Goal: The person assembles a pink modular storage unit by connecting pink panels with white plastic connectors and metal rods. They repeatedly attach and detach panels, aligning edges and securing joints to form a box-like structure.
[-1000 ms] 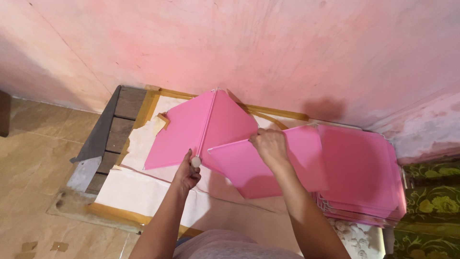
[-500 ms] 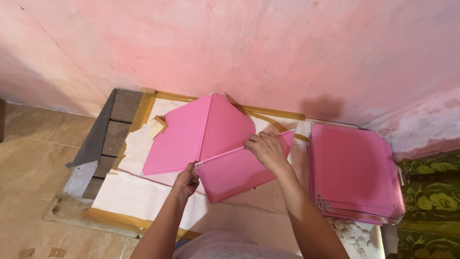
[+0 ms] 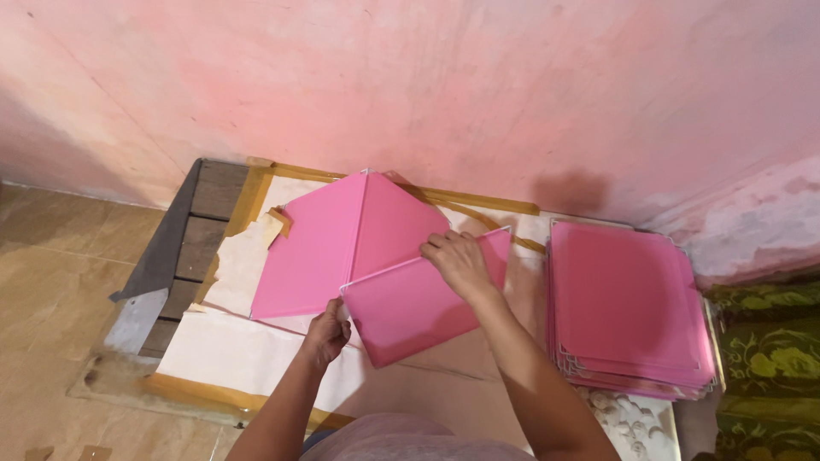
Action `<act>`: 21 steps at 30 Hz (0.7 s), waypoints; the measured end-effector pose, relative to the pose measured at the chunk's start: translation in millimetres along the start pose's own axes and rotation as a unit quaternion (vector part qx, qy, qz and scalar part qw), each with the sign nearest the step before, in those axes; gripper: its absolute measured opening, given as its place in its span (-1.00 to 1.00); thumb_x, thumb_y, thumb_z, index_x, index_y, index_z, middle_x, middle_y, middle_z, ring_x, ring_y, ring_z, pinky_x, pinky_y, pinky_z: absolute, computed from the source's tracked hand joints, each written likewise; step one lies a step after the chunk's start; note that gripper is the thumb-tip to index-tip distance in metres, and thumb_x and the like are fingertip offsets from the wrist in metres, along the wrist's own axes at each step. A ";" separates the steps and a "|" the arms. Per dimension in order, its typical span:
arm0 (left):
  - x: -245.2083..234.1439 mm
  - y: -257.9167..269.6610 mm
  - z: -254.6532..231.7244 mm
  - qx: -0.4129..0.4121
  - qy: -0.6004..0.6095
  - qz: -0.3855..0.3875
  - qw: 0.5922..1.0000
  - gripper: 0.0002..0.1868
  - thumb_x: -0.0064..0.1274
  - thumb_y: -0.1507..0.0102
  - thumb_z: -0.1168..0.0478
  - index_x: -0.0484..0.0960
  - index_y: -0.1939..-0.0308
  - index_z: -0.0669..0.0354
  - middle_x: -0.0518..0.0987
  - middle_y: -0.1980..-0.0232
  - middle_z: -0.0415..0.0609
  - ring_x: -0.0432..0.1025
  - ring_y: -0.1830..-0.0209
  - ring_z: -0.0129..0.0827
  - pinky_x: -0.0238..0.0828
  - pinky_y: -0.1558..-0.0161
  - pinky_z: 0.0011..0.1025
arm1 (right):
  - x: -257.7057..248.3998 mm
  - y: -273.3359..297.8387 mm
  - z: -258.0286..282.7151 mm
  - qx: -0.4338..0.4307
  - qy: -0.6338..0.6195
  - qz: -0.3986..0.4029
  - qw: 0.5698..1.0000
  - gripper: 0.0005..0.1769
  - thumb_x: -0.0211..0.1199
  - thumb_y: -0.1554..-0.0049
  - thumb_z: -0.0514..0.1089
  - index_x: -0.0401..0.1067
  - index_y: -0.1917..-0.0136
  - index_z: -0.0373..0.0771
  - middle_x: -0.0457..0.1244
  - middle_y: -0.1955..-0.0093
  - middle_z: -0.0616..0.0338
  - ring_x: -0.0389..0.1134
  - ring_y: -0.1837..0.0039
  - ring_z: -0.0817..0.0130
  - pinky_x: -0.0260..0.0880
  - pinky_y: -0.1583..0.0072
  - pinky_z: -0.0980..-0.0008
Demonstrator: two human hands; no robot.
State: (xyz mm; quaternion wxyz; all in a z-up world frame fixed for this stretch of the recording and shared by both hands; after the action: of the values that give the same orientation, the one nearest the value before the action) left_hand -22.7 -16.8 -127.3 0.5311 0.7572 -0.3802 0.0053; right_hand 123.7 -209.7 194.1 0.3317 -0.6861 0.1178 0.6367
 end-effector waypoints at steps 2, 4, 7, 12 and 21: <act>2.6 -0.3 -3.0 -0.004 0.009 0.001 1.000 -0.68 0.10 -0.29 -0.01 0.58 -0.01 0.06 0.46 0.29 -0.18 0.26 0.55 -0.52 0.28 0.54 -0.67 | 11.0 4.4 -0.8 0.024 -0.045 -0.006 0.999 -0.86 0.25 -0.09 -0.10 0.55 0.10 -0.12 0.35 0.07 0.23 0.40 0.05 0.20 0.38 0.01 0.14; 5.5 0.4 -4.4 0.003 0.019 0.015 1.000 -0.69 0.10 -0.30 0.00 0.59 -0.03 0.04 0.50 0.27 -0.21 0.29 0.50 -0.58 0.28 0.53 -0.69 | 22.4 16.8 -1.8 0.051 -0.096 -0.015 0.994 -0.82 0.29 -0.10 -0.06 0.55 0.05 -0.14 0.35 0.06 0.19 0.41 0.05 0.15 0.40 0.02 0.14; 5.7 5.7 -3.3 0.011 0.021 0.012 1.000 -0.64 0.10 -0.34 -0.03 0.56 -0.07 0.11 0.51 0.23 -0.19 0.30 0.46 -0.58 0.30 0.50 -0.70 | 47.0 46.1 -7.1 0.114 -0.177 0.008 0.978 -0.78 0.30 -0.12 -0.03 0.57 0.00 -0.14 0.37 0.08 0.14 0.43 0.04 0.10 0.42 0.02 0.12; 12.5 24.8 -3.2 0.029 -0.019 -0.006 0.999 -0.41 -0.17 -0.32 -0.35 0.51 -0.07 0.04 0.42 0.19 -0.18 0.21 0.49 -0.55 0.22 0.52 -0.65 | 122.3 120.2 -10.1 0.270 -0.314 0.177 0.893 -0.76 0.28 -0.15 0.01 0.59 0.00 -0.14 0.41 0.08 0.10 0.45 0.04 0.12 0.43 0.01 0.15; 44.4 46.3 66.0 -0.090 0.003 -0.074 0.993 -0.11 -0.61 -0.36 -0.56 0.38 -0.04 0.20 0.35 0.25 -0.04 0.22 0.43 -0.34 0.15 0.33 -0.36 | 226.4 195.0 1.2 0.489 -0.634 0.164 0.576 -0.58 0.19 -0.30 0.10 0.38 -0.28 -0.19 0.17 0.16 0.19 0.10 0.30 0.41 0.10 0.26 0.31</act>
State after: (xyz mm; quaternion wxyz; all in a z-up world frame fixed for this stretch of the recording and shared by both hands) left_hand -44.2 -102.3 -100.8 0.5972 0.7322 -0.3207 -0.0663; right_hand 45.4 -296.5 -80.8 0.4969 0.1898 0.2812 0.7987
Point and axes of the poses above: each hand's wrist, its own y-axis away from the middle knuckle, its own x-axis out of the palm, z = x × y, the point moved 9 cm from there along -y, towards the middle knuckle
